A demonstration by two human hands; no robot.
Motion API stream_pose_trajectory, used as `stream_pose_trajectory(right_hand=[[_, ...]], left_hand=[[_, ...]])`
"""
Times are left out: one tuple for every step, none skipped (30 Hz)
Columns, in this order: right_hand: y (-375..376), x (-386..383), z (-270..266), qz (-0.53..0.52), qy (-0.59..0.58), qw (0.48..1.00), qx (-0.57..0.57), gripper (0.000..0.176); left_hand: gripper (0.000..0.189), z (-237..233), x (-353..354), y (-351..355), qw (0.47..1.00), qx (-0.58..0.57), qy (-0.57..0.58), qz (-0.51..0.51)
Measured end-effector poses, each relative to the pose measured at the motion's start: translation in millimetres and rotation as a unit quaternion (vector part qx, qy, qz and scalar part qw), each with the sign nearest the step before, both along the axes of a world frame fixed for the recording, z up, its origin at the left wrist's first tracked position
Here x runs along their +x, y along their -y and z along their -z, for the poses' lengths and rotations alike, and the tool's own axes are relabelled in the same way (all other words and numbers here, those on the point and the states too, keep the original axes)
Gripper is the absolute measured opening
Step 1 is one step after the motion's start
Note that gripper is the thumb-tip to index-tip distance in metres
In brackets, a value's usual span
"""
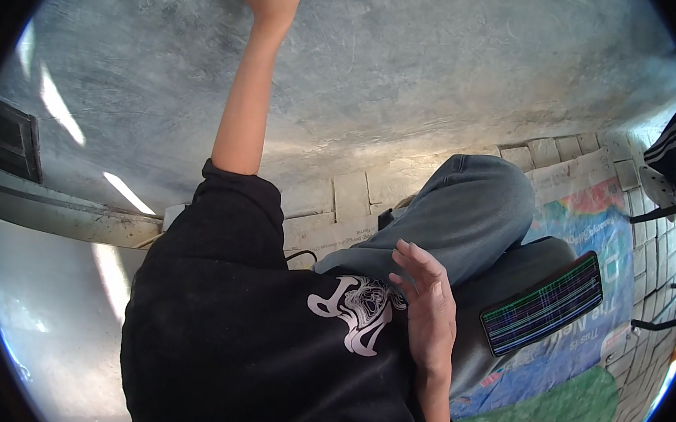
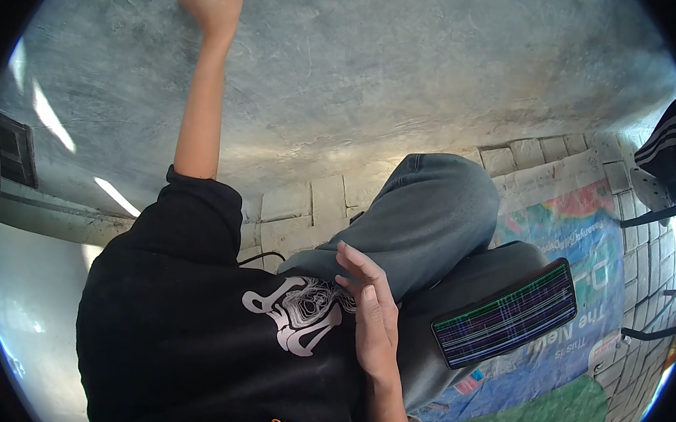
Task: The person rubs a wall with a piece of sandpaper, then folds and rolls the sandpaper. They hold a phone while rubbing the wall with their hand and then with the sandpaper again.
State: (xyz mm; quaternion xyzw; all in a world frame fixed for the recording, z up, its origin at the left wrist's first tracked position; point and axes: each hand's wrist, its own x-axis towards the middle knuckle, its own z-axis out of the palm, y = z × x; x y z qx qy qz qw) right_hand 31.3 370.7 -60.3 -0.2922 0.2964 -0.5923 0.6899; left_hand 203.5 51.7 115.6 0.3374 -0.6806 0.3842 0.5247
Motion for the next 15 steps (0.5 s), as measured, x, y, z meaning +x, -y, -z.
stream_pose_trajectory(right_hand=[[0.7, 0.4, 0.2, 0.001, 0.000, 1.000, 0.005, 0.055], [1.2, 0.4, 0.4, 0.003, 0.000, 1.000, 0.010, 0.057], [1.9, 0.0, 0.9, 0.005, 0.001, 1.000, 0.011, 0.057], [2.5, -0.4, 1.4, 0.004, 0.000, 1.000, 0.010, 0.057], [2.8, -0.6, 2.0, 0.002, -0.001, 1.000, 0.009, 0.057], [3.4, -0.5, 2.5, 0.002, 0.000, 1.000, 0.010, 0.057], [3.9, -0.3, 3.0, 0.000, -0.002, 1.000, 0.009, 0.057], [4.4, 0.0, 3.4, -0.002, -0.004, 1.000, 0.008, 0.056], [4.5, 0.2, 3.8, -0.002, -0.003, 1.000, 0.010, 0.056], [4.4, 0.3, 4.1, -0.003, -0.004, 1.000, 0.008, 0.055], [4.6, 0.3, 4.5, -0.004, -0.004, 1.000, 0.005, 0.055], [4.7, 0.2, 5.0, -0.004, -0.005, 1.000, 0.006, 0.055], [4.9, 0.2, 5.5, -0.003, -0.005, 1.000, 0.005, 0.054], [5.0, 0.3, 5.8, -0.002, -0.006, 1.000, 0.004, 0.053], [5.1, 0.4, 5.6, -0.002, -0.006, 1.000, 0.004, 0.053]], left_hand=[[0.009, -0.5, -0.9, -1.6, 1.000, 0.000, 0.002, 0.001], [0.010, -0.8, -0.9, -2.8, 1.000, 0.008, -0.002, -0.002], [0.010, -0.8, -1.2, -2.5, 1.000, 0.016, -0.006, -0.004], [0.010, -0.7, -1.5, -1.5, 1.000, 0.018, -0.004, -0.002], [0.010, -0.2, -1.1, -0.8, 1.000, 0.013, -0.004, -0.003], [0.011, 0.3, -0.9, -0.2, 1.000, 0.007, -0.003, -0.005], [0.011, 1.0, -1.2, 0.4, 1.000, 0.008, -0.002, -0.005], [0.011, 1.1, -1.7, 1.4, 1.000, -0.003, 0.000, -0.002], [0.011, 1.5, -1.9, 2.0, 1.000, -0.014, 0.003, 0.000], [0.011, 1.9, -1.7, 2.3, 1.000, -0.013, 0.003, 0.000], [0.011, 2.0, -1.2, 2.6, 1.000, -0.013, 0.005, 0.004], [0.011, 2.0, -0.7, 2.8, 1.000, -0.013, 0.007, 0.008], [0.011, 1.9, -0.8, 3.1, 1.000, -0.013, 0.007, 0.007], [0.011, 1.7, -1.1, 3.6, 1.000, -0.012, 0.001, 0.011], [0.011, 1.6, -1.2, 3.8, 1.000, -0.010, -0.005, 0.016]])
